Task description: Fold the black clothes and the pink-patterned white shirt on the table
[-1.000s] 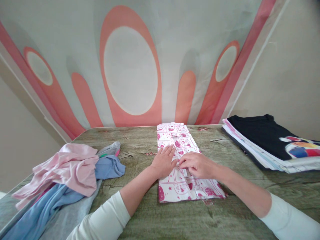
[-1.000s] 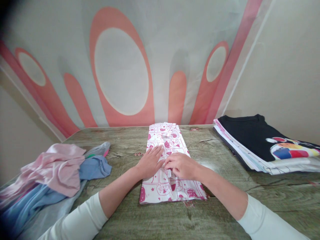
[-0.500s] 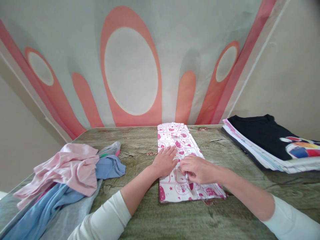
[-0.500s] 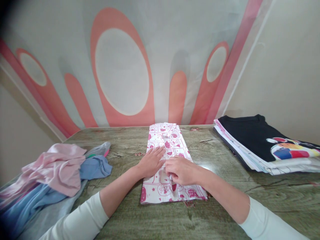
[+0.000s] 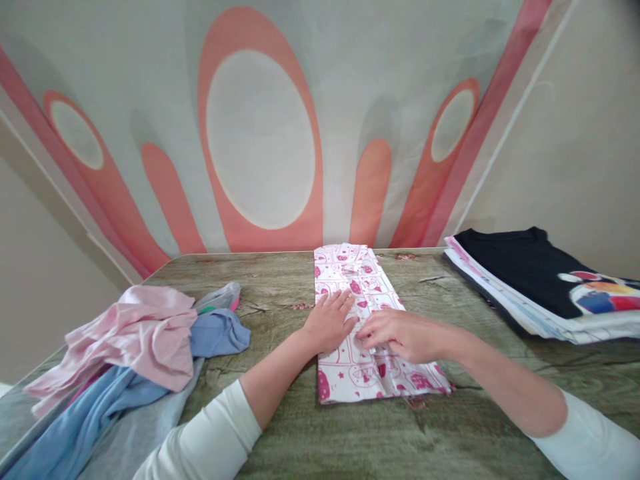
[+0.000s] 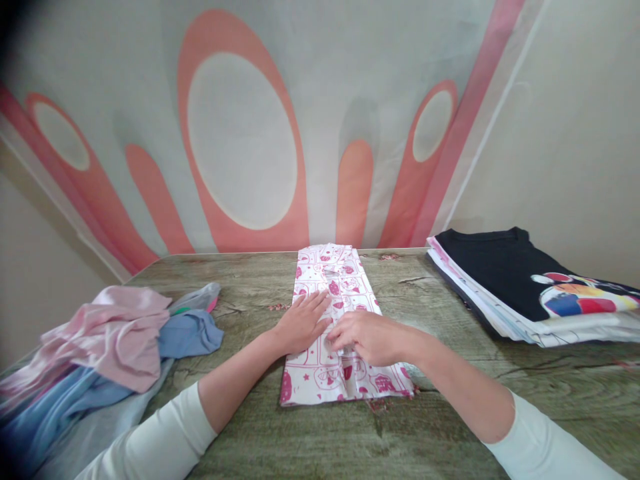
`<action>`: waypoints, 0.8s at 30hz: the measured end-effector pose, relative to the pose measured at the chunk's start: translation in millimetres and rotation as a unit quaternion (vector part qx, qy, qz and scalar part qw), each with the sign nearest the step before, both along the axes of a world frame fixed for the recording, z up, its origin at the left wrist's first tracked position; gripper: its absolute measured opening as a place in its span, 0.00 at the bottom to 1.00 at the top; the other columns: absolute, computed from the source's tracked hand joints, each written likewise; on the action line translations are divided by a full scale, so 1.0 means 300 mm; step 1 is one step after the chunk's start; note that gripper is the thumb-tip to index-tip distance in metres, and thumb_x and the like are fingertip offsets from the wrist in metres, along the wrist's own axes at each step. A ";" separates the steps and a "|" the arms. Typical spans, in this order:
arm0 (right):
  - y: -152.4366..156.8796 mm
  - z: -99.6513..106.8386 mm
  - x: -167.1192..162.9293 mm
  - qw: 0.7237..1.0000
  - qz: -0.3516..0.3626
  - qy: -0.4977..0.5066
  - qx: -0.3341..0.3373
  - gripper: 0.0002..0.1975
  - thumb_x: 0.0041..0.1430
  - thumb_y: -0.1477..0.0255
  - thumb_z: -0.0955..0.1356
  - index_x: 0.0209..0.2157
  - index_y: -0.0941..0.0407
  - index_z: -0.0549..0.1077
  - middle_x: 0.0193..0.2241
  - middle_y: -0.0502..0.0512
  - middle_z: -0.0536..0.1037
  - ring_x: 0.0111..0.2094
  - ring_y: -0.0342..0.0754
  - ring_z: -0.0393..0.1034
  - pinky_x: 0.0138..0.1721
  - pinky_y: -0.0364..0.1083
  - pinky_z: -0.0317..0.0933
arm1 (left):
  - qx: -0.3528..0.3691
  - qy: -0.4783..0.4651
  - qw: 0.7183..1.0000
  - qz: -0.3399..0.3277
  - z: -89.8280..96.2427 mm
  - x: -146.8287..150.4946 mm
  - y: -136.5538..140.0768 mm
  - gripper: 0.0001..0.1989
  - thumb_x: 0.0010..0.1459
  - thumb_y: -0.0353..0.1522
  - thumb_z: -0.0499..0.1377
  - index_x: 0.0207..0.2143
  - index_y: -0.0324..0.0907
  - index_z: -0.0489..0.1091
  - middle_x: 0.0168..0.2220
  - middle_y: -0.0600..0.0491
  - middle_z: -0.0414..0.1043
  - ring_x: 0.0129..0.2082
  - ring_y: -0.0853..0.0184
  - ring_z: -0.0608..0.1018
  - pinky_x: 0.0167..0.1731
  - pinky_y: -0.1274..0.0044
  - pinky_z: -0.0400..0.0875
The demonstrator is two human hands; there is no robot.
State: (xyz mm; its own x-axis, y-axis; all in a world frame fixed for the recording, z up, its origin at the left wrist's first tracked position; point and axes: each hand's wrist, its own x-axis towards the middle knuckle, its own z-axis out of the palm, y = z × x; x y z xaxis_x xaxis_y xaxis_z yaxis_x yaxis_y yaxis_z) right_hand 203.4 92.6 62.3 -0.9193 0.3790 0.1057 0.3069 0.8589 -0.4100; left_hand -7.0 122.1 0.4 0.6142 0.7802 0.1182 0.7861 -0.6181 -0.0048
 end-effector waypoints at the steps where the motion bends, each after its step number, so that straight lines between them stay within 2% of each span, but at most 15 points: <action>1: -0.005 0.000 -0.002 1.000 0.010 -0.011 -0.001 0.25 0.45 0.88 0.59 0.40 0.54 0.76 0.46 0.53 0.74 0.50 0.46 0.64 0.52 0.48 0.56 | 0.000 0.000 1.000 0.000 0.001 0.001 0.000 0.27 0.64 0.43 0.35 0.62 0.43 0.46 0.64 0.49 0.43 0.63 0.60 0.49 0.58 0.64 0.44; 9: -0.069 0.025 -0.003 0.998 0.023 -0.044 0.029 0.24 0.43 0.86 0.62 0.39 0.50 0.76 0.42 0.52 0.77 0.47 0.50 0.67 0.50 0.52 0.57 | -0.002 -0.002 1.000 0.000 0.001 0.002 -0.002 0.27 0.64 0.44 0.35 0.62 0.42 0.46 0.64 0.49 0.43 0.62 0.60 0.49 0.58 0.63 0.44; 14: -0.114 0.055 -0.002 0.998 0.049 -0.037 -0.017 0.26 0.45 0.86 0.62 0.41 0.47 0.75 0.41 0.49 0.77 0.49 0.50 0.65 0.51 0.52 0.57 | -0.006 -0.004 1.000 -0.004 0.002 0.001 0.001 0.27 0.64 0.44 0.35 0.62 0.42 0.45 0.64 0.49 0.43 0.62 0.60 0.49 0.58 0.63 0.43; 17: -0.098 0.049 -0.014 0.997 0.051 -0.014 -0.063 0.27 0.48 0.87 0.59 0.43 0.48 0.74 0.40 0.48 0.77 0.52 0.47 0.63 0.54 0.51 0.55 | -0.007 -0.003 1.000 -0.004 0.001 0.001 0.002 0.27 0.64 0.44 0.35 0.62 0.44 0.45 0.64 0.49 0.42 0.63 0.60 0.49 0.58 0.63 0.43; 20: -0.039 -0.010 -0.029 0.995 -0.038 0.063 -0.068 0.24 0.53 0.85 0.57 0.44 0.52 0.74 0.43 0.50 0.76 0.50 0.45 0.65 0.53 0.49 0.57 | -0.010 0.004 1.000 -0.004 0.001 0.001 0.003 0.26 0.64 0.42 0.37 0.62 0.43 0.46 0.64 0.49 0.43 0.63 0.60 0.49 0.58 0.63 0.44; 22: 0.009 -0.070 -0.031 0.985 -0.130 0.112 -0.028 0.20 0.57 0.81 0.58 0.47 0.54 0.72 0.47 0.54 0.74 0.50 0.46 0.65 0.53 0.50 0.58 | -0.012 0.006 1.000 -0.010 0.004 0.003 0.003 0.25 0.64 0.41 0.38 0.61 0.42 0.47 0.64 0.49 0.44 0.62 0.60 0.49 0.57 0.63 0.44; 24: 0.050 -0.128 -0.027 0.976 -0.179 0.124 0.012 0.19 0.59 0.77 0.60 0.52 0.56 0.68 0.52 0.58 0.69 0.53 0.48 0.61 0.55 0.52 0.55 | -0.009 0.001 1.000 -0.019 0.010 0.005 0.002 0.24 0.64 0.39 0.39 0.61 0.41 0.49 0.63 0.48 0.47 0.62 0.61 0.51 0.58 0.64 0.45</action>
State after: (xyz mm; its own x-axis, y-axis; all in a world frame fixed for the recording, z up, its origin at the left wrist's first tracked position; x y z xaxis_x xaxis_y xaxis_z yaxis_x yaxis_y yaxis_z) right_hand 195.3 107.6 24.1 -0.6730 0.6664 0.3208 0.4832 0.7246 -0.4914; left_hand -5.4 122.7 3.4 0.6432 0.7587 0.1031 0.7624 -0.6471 0.0057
